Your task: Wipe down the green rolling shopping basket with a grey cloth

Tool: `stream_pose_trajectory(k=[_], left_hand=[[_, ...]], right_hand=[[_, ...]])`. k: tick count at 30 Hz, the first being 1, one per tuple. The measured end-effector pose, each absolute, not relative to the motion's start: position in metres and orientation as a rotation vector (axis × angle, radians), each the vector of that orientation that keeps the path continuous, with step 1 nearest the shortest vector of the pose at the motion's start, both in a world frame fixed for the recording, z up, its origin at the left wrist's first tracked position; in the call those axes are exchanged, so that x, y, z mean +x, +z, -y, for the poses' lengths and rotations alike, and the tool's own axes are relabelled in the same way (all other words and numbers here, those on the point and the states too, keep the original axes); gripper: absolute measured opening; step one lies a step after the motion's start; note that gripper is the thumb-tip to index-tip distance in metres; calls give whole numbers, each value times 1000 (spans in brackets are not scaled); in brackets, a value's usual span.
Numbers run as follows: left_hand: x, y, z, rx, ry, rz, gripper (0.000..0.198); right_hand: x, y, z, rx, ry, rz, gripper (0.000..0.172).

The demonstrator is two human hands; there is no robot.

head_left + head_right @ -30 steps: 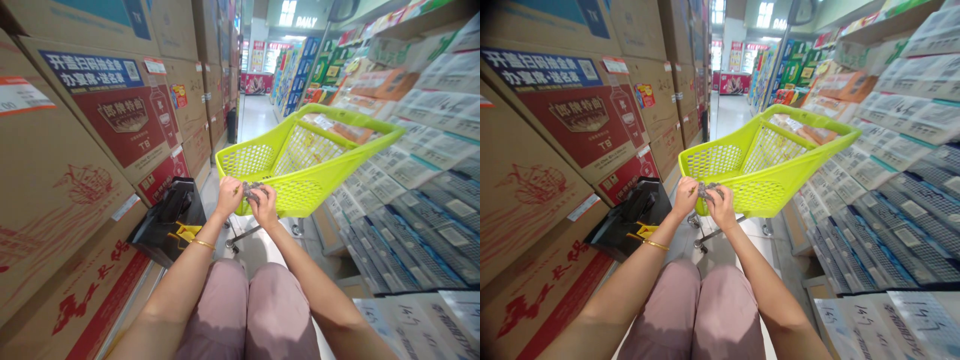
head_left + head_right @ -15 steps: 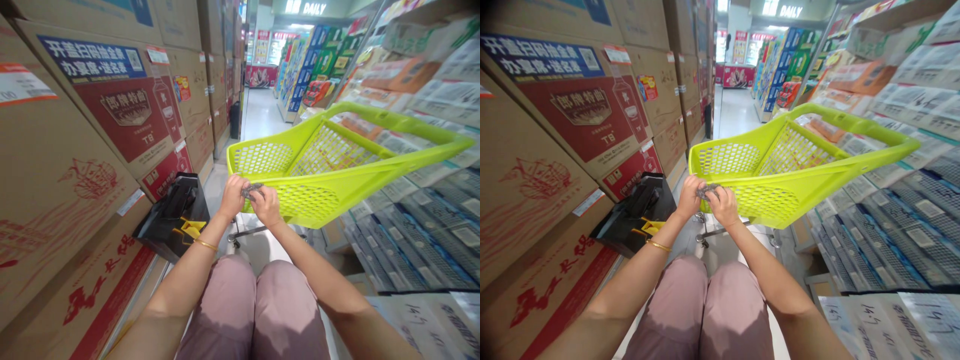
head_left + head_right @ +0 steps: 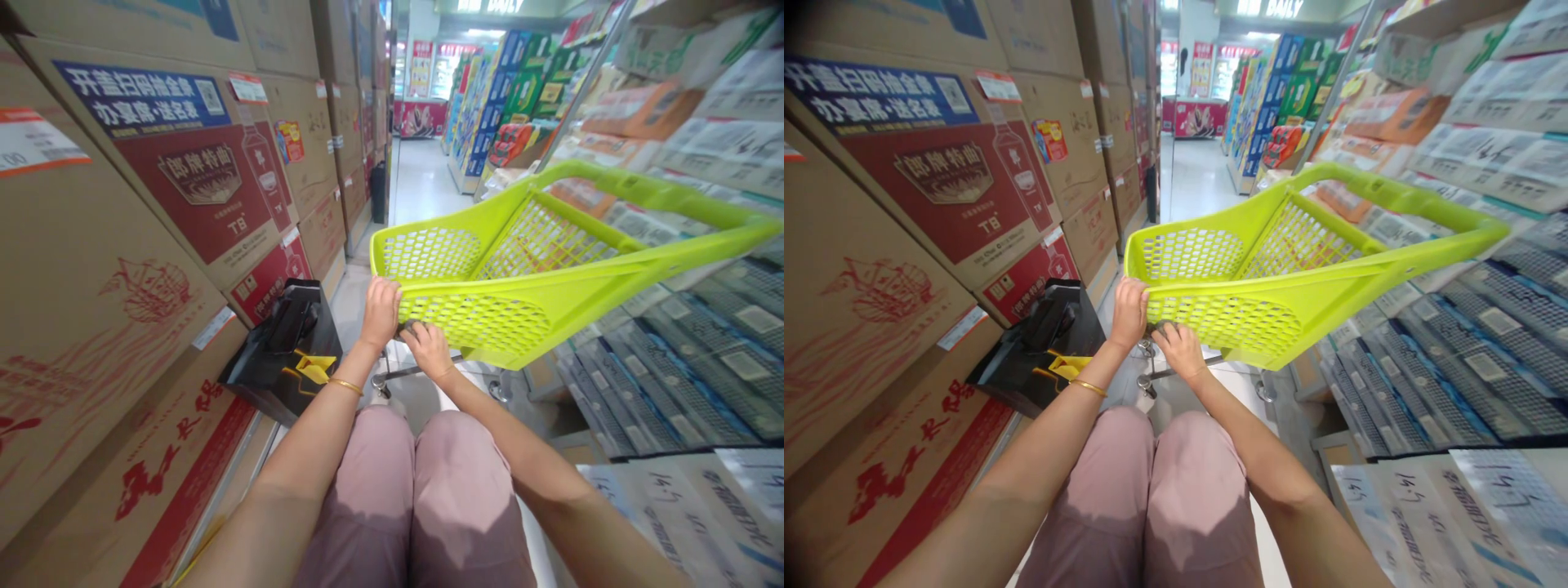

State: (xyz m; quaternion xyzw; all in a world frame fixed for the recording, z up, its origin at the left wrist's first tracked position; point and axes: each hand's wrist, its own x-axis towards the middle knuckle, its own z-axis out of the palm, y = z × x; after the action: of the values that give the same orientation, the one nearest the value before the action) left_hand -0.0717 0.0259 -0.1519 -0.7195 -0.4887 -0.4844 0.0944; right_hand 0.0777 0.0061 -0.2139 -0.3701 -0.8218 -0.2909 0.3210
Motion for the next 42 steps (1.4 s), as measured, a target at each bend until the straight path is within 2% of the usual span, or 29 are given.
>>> stream_pose_trajectory(k=[4,14,19,34,38,42], left_hand=[[-71,-154,-23,-2146,-1453,1469,30],[-73,-166,-24,-2125,-1508,1444,31],[-77,-164,-26,-2130,-1487,1437,27],[-73,-160,-25,-2128,-1428,1466,38],[-72,-158,-21,-2076,-1406,1463,39],[-72,-147,-16,-2029,-1312,1421,37]], right_hand=[[80,-207,-3,-996,-731,2122,22],[69,-140,-20,-988,-636,1876,23],[70,-162,-21,-979,-653,1952,21],[78,-219,-17,-1039,-566,2109,24],[78,-218,-12,-1000,-525,2173,21],[76,-197,-9,-1017,-516,2116,20]])
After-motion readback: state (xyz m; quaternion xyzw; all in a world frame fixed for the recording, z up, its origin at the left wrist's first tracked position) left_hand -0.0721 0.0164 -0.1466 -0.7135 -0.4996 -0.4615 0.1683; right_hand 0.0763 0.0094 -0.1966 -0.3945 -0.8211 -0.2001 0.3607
